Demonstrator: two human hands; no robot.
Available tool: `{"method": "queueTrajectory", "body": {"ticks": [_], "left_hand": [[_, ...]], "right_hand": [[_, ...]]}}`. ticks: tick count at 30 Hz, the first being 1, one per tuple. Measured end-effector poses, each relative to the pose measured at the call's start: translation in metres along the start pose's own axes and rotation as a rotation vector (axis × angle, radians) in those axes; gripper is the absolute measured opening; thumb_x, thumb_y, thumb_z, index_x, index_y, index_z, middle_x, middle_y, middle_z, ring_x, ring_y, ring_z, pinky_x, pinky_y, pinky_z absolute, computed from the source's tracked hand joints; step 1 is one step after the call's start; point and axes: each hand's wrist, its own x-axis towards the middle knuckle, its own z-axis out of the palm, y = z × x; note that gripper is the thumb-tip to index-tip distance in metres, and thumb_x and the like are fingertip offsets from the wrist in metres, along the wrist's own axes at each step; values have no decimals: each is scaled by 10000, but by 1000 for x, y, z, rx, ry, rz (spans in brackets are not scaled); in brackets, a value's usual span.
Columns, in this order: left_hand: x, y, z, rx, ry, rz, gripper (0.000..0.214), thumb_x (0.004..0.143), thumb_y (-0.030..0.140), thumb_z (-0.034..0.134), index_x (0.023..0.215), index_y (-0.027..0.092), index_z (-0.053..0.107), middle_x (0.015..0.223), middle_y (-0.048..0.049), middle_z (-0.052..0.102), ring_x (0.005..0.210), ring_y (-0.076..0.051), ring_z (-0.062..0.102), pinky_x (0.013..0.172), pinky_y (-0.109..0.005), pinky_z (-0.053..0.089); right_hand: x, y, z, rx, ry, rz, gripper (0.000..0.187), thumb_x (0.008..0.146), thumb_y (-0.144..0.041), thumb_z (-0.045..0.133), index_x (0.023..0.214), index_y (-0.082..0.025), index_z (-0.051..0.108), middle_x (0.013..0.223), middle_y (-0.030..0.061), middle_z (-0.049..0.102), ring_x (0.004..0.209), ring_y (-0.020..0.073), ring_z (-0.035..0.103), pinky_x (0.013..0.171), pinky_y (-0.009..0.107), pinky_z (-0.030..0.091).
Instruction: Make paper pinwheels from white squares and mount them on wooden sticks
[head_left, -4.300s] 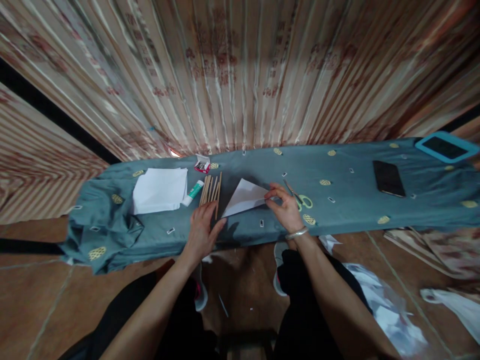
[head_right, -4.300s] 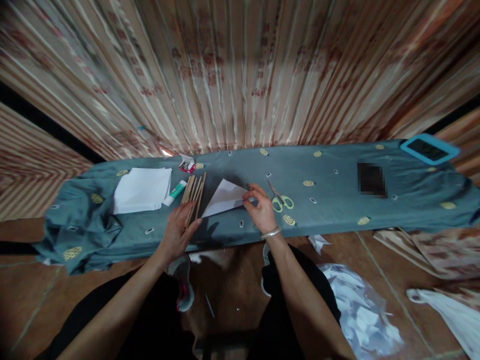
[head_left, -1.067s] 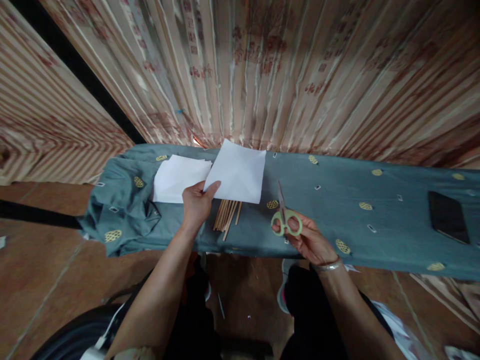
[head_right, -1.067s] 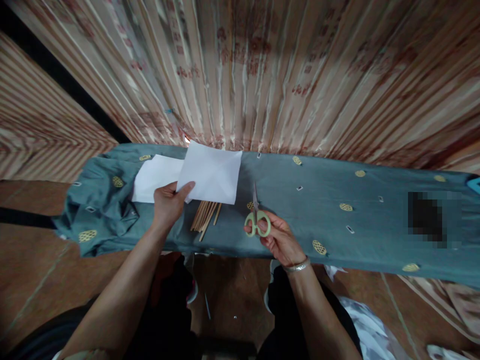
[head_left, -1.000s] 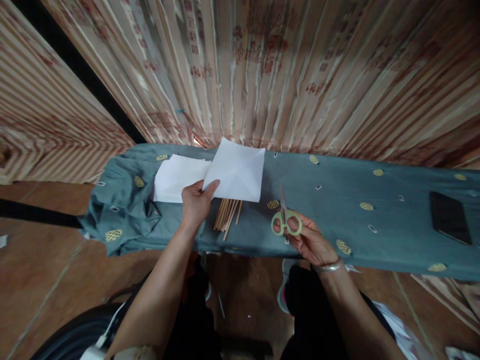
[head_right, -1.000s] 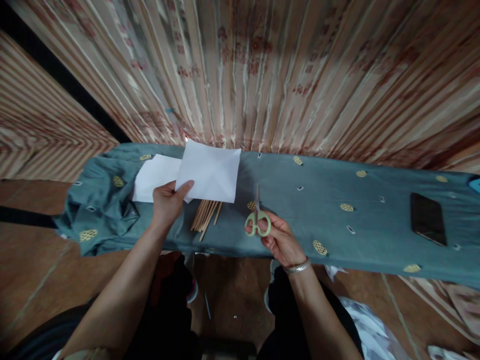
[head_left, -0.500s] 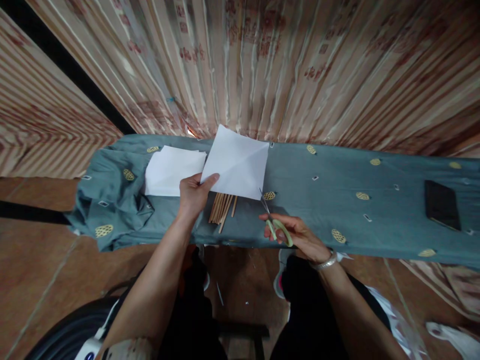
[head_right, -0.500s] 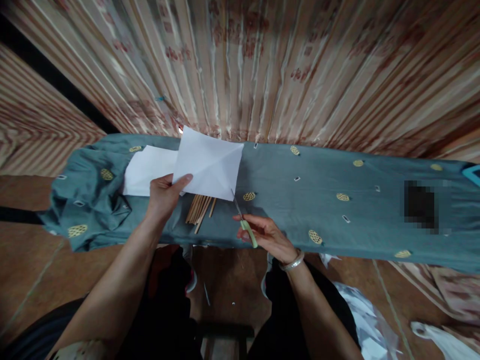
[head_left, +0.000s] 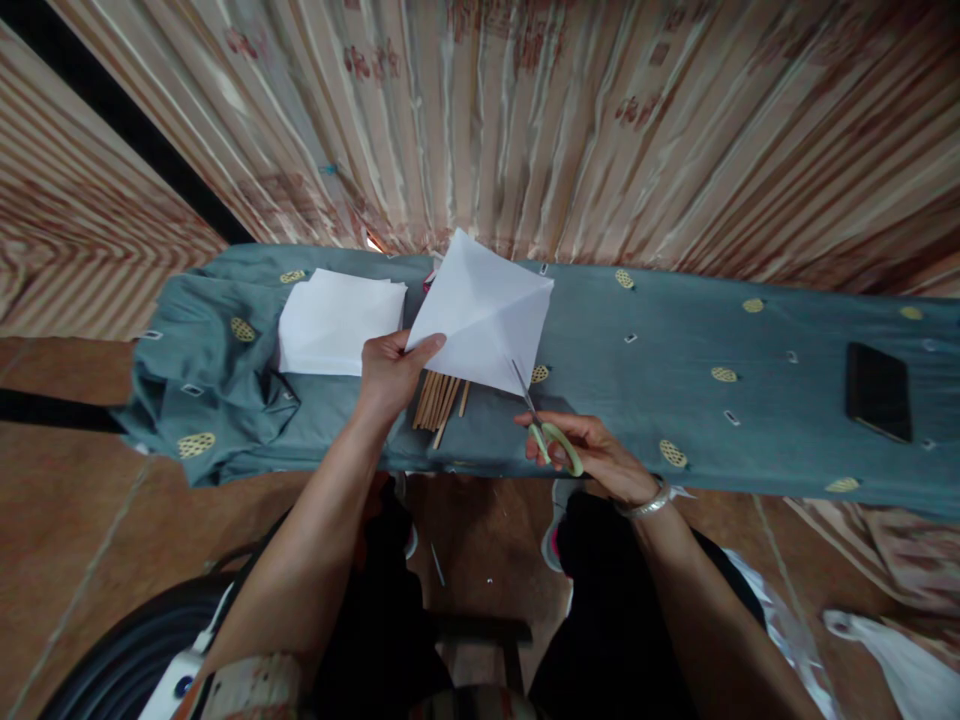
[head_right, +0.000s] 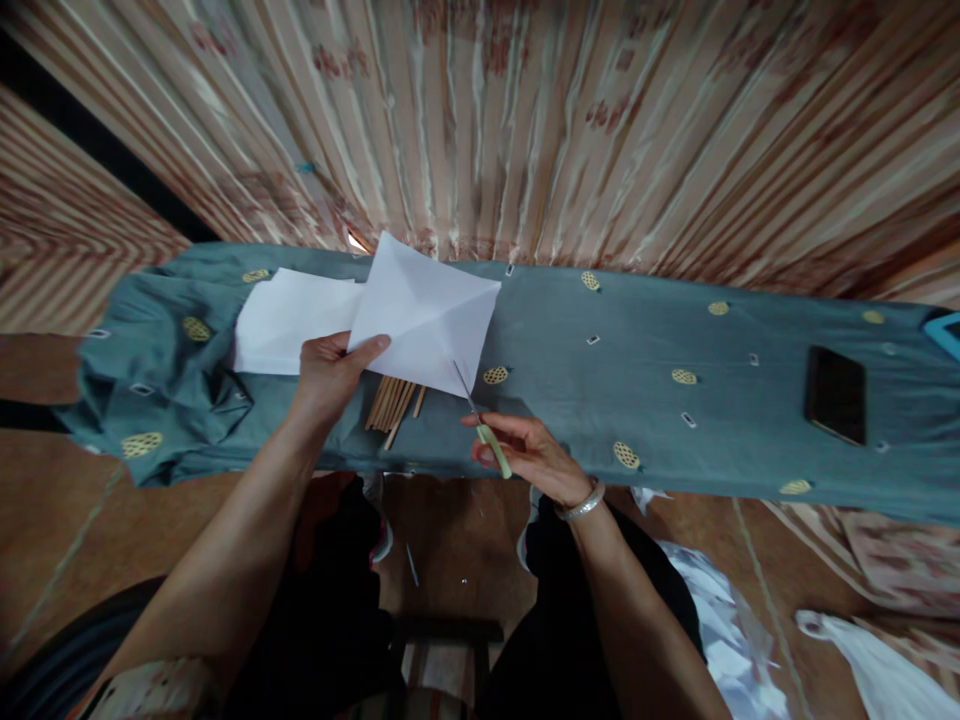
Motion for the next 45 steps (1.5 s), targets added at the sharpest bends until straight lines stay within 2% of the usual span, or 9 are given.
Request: {"method": "queueTrajectory", "body": {"ticks": [11, 21, 28, 37, 45], "left_hand": [[0, -1, -2, -5, -12, 0, 242, 638, 364, 773, 694, 129, 758, 600, 5, 644, 576, -132, 539, 549, -253, 422], [2, -5, -3, -1, -18, -11, 271, 633, 393, 782, 734, 142, 774, 624, -6, 677, 595, -145, 566, 573, -262, 450], [1, -2, -2, -15, -13, -20, 264, 622, 375, 784, 726, 133, 772, 612, 1, 663, 583, -140, 555, 565, -260, 438], [1, 0, -1, -34, -23, -22, 221, 618, 346, 779, 683, 137, 754, 599, 8, 656, 560, -125, 531, 559, -254, 432], [1, -1, -2, 5, -22, -16, 253, 625, 379, 776, 688, 136, 754, 591, 11, 644, 560, -121, 528, 543, -242, 419]], "right_hand": [[-1, 0, 1, -15, 11, -2, 430, 718, -327, 818, 1122, -206, 732, 750, -4, 677, 643, 85, 565, 591, 206, 473], [0, 6, 0, 56, 19, 57, 408, 723, -299, 819, 1108, -191, 739, 709, -8, 679, 600, 73, 573, 561, 199, 493], [0, 5, 2, 101, 85, 110, 449, 676, -293, 855, 1088, -149, 748, 687, 0, 684, 554, 58, 585, 530, 178, 511], [2, 10, 2, 81, 80, 71, 371, 714, -290, 833, 1062, -186, 757, 656, -26, 668, 546, 49, 571, 520, 166, 492], [3, 11, 2, 35, 94, 68, 430, 680, -381, 850, 1048, -181, 752, 643, -28, 665, 531, 54, 551, 511, 185, 476]]}}
